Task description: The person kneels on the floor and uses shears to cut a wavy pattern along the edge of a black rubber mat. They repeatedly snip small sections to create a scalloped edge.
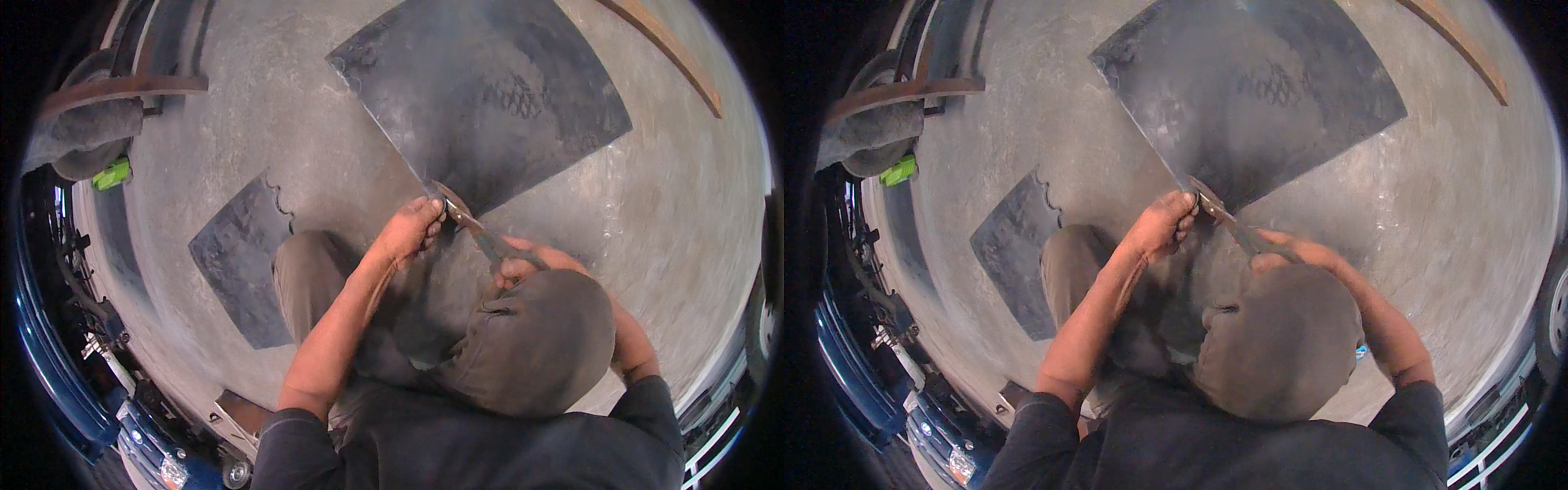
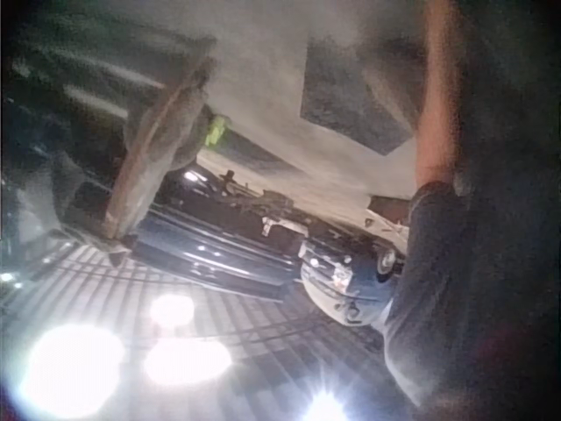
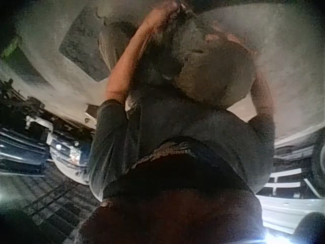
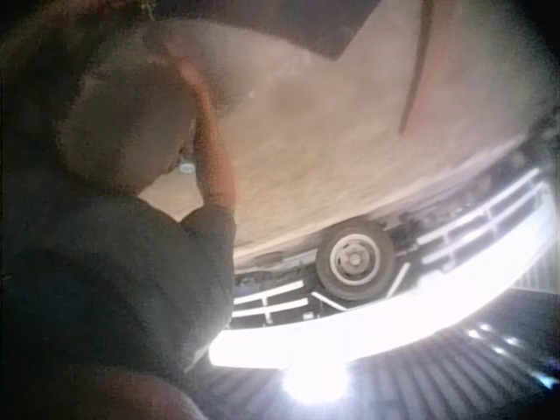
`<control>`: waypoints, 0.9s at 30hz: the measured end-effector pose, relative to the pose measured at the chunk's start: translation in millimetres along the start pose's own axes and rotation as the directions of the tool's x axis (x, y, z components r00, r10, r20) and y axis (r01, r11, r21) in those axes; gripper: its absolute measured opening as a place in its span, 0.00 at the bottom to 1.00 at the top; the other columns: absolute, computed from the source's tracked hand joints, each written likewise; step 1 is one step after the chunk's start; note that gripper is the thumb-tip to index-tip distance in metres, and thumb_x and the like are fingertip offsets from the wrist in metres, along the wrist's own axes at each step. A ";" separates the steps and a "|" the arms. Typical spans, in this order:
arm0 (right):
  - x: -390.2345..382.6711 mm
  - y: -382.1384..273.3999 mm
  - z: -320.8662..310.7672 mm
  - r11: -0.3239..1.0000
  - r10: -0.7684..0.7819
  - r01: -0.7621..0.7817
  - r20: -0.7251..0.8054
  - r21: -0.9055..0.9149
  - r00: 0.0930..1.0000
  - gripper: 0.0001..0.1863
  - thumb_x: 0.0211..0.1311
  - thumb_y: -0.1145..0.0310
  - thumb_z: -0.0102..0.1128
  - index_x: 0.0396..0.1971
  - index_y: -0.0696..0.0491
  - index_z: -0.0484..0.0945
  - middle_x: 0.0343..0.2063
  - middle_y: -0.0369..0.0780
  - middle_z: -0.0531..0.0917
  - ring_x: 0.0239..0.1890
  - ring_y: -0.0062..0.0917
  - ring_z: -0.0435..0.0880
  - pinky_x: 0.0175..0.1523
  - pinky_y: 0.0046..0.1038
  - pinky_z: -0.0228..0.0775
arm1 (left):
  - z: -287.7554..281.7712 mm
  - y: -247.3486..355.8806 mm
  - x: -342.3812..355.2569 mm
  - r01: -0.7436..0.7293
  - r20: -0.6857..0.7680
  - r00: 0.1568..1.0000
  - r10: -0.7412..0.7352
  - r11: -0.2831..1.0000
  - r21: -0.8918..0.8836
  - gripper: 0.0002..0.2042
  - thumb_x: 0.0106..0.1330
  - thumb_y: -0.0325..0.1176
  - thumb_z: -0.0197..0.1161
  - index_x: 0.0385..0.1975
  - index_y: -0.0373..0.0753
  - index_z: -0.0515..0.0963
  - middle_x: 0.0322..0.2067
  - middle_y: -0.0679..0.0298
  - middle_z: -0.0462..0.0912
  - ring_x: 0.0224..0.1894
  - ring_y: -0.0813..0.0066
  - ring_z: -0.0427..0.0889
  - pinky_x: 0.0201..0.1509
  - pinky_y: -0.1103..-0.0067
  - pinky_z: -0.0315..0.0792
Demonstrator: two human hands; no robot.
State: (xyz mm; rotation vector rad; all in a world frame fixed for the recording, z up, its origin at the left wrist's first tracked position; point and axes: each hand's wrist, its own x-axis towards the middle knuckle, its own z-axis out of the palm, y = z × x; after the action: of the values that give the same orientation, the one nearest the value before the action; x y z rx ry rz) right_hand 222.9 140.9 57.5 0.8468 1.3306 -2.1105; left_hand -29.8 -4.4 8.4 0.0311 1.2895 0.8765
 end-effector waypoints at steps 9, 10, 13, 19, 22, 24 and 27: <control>9.4 23.3 5.2 0.982 -0.133 0.147 -0.111 0.122 0.985 0.35 0.59 0.57 0.63 0.66 0.53 0.68 0.32 0.35 0.81 0.36 0.22 0.79 0.46 0.26 0.70 | -0.5 1.0 -0.4 0.003 0.005 1.000 -0.003 1.000 0.000 0.12 0.76 0.45 0.55 0.37 0.43 0.73 0.25 0.75 0.67 0.25 0.85 0.61 0.28 0.84 0.58; 2.7 -4.5 2.0 0.978 -0.205 0.208 -0.081 0.029 0.975 0.33 0.58 0.61 0.63 0.64 0.55 0.70 0.32 0.36 0.80 0.34 0.21 0.77 0.42 0.24 0.70 | -2.5 -0.2 2.0 0.005 -0.003 1.000 -0.005 1.000 0.023 0.12 0.76 0.45 0.55 0.38 0.43 0.74 0.25 0.75 0.67 0.26 0.85 0.61 0.29 0.84 0.59; 20.4 -17.5 -27.3 0.997 -0.044 0.047 0.039 -0.058 0.998 0.33 0.53 0.65 0.64 0.62 0.56 0.72 0.29 0.35 0.78 0.28 0.19 0.75 0.34 0.23 0.68 | -5.5 -1.6 7.1 -0.009 0.006 1.000 0.009 0.998 0.066 0.13 0.76 0.46 0.54 0.36 0.43 0.73 0.25 0.75 0.68 0.24 0.84 0.62 0.27 0.84 0.58; 38.1 -34.5 -61.9 0.950 0.191 -0.159 0.100 -0.270 0.976 0.41 0.45 0.53 0.67 0.64 0.51 0.72 0.22 0.33 0.75 0.22 0.20 0.73 0.29 0.27 0.65 | -8.0 3.3 1.6 -0.019 0.021 1.000 0.017 0.995 0.102 0.15 0.76 0.47 0.54 0.34 0.41 0.73 0.24 0.73 0.68 0.24 0.83 0.62 0.27 0.82 0.58; 43.5 -46.3 -75.1 0.928 0.195 -0.144 0.118 -0.342 0.974 0.44 0.42 0.53 0.69 0.65 0.51 0.72 0.22 0.34 0.76 0.21 0.21 0.72 0.28 0.27 0.65 | -12.6 3.9 1.8 -0.003 0.035 0.999 -0.001 0.994 0.110 0.14 0.75 0.46 0.54 0.34 0.41 0.73 0.24 0.73 0.68 0.25 0.83 0.63 0.28 0.81 0.59; 45.2 -61.1 -80.6 0.913 0.205 -0.136 0.143 -0.385 0.968 0.46 0.40 0.52 0.71 0.66 0.51 0.72 0.23 0.34 0.76 0.21 0.20 0.73 0.28 0.27 0.66 | -15.0 4.3 2.1 0.002 0.045 0.999 -0.007 0.992 0.127 0.14 0.75 0.45 0.54 0.34 0.40 0.73 0.25 0.73 0.68 0.26 0.82 0.64 0.29 0.81 0.60; 48.8 -78.7 -87.7 0.889 0.239 -0.142 0.177 -0.434 0.955 0.50 0.37 0.50 0.75 0.65 0.53 0.72 0.24 0.34 0.78 0.22 0.20 0.74 0.27 0.25 0.66 | -17.0 4.8 2.1 -0.003 0.062 0.998 -0.006 0.989 0.146 0.14 0.75 0.44 0.55 0.33 0.40 0.74 0.25 0.72 0.68 0.26 0.82 0.64 0.29 0.81 0.60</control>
State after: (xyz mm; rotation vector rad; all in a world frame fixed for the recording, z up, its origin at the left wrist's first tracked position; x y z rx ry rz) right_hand 156.0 248.2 40.6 0.5142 1.4356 -1.6258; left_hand -46.6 -7.4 3.5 0.1713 1.2931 0.7728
